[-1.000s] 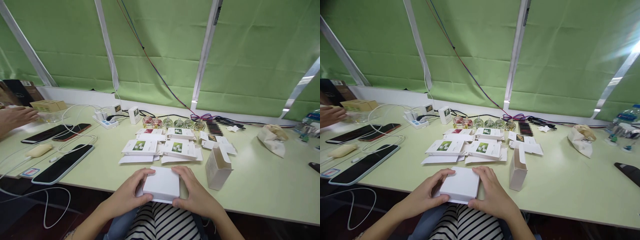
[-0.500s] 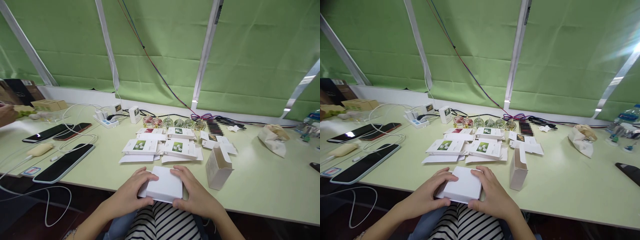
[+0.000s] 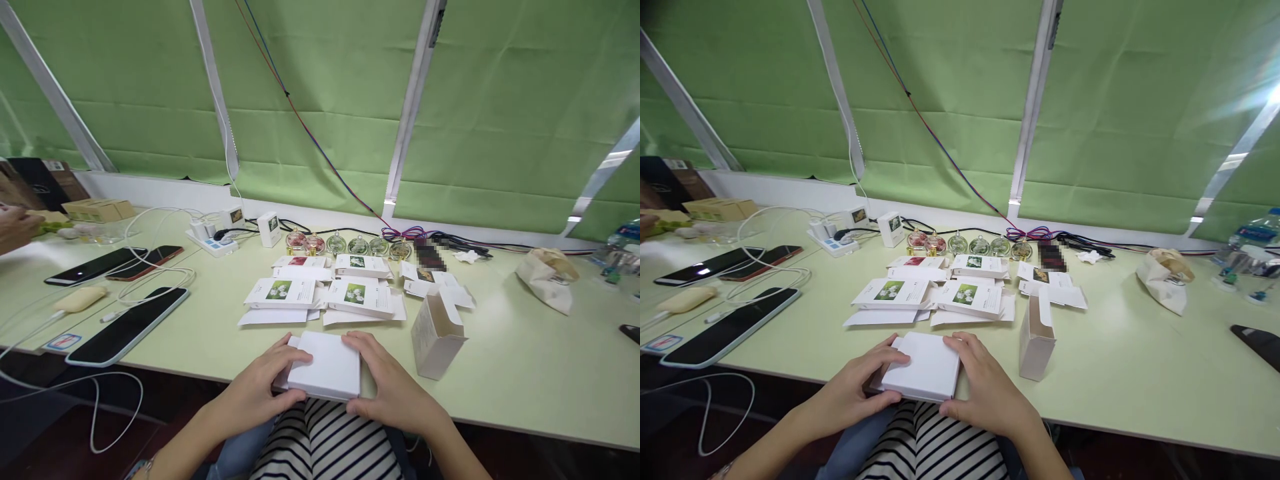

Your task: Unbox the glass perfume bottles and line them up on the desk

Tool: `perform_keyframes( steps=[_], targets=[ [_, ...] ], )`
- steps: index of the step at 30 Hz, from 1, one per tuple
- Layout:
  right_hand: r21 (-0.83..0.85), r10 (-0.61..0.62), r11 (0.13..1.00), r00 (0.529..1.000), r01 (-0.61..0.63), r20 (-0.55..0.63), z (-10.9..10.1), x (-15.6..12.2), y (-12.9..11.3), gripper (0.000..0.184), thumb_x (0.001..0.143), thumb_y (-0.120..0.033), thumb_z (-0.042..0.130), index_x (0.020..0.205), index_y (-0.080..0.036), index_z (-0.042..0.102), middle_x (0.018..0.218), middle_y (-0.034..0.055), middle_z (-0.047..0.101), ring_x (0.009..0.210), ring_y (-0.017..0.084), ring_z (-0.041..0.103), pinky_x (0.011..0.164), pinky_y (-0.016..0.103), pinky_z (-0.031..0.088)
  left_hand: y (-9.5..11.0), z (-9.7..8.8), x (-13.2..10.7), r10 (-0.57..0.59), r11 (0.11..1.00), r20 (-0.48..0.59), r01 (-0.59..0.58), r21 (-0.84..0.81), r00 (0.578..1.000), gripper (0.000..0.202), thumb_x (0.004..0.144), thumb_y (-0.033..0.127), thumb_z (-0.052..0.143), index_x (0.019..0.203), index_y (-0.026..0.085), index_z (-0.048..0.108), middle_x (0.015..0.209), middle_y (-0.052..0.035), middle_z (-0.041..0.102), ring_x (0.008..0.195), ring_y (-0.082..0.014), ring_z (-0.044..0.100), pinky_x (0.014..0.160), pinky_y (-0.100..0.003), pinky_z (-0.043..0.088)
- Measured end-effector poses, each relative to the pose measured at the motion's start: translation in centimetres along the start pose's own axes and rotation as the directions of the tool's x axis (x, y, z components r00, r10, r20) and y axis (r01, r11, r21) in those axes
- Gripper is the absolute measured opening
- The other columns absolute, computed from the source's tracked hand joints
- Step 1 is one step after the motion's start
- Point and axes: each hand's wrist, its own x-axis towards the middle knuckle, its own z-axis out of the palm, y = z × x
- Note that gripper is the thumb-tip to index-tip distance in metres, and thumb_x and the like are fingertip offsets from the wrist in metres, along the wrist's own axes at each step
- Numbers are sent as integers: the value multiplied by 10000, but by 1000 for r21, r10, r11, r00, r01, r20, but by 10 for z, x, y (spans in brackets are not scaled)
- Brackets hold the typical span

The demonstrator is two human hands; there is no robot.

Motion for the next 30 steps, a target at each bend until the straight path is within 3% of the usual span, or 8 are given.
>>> perform_keyframes(
  steps=[4,10,16,19,23,30],
  targets=[
    [2,-4,1000,1000,4,3,0,0,-2,826,631,-296,704,1353,-244,308,1362,63,338,1251,234,330,1038,347,308,3,-2,1,20,1000,13,-20,-1,1000,348,785,339,558,1116,232,550,711,9,615,803,-180,634,990,-371,400],
    [10,-13,1000,1000,13,-1,0,0,-1,833,623,-300,710,1353,-250,310,1346,58,347,1241,232,341,1037,344,309,0,-2,0,66,998,12,-66,-11,998,335,786,320,558,1111,239,548,891,-16,651,805,-165,630,1054,-415,307],
    [-8,-2,1000,1000,3,19,1,-1,-1,842,629,-328,709,1361,-257,299,1365,61,320,1256,241,323,1041,354,302,0,-3,0,52,998,18,-51,-42,999,332,781,327,561,1100,238,558,846,-8,660,799,-177,642,1008,-384,380],
    [-34,-2,999,1000,2,18,3,-1,-1,840,625,-307,710,1360,-262,305,1374,58,309,1259,236,318,1043,347,302,-1,-3,-2,46,998,33,-45,-35,998,344,775,313,574,1110,237,556,940,-26,660,895,-195,632,1012,-394,376],
    [-49,-2,999,1000,2,3,5,-2,-1,839,625,-292,708,1360,-264,306,1373,53,311,1255,229,326,1038,335,310,-3,-3,-3,16,1000,53,-14,-23,998,384,765,309,597,1141,249,551,1066,-40,636,1157,-252,501,1033,-426,342],
    [-50,-17,999,1000,17,-16,5,-1,-2,830,621,-271,701,1354,-254,311,1357,63,333,1243,234,339,1034,347,317,-2,-4,0,24,998,39,-22,-62,999,381,778,326,589,1150,251,553,1053,-37,645,1039,-218,577,1066,-434,284]
  ],
)
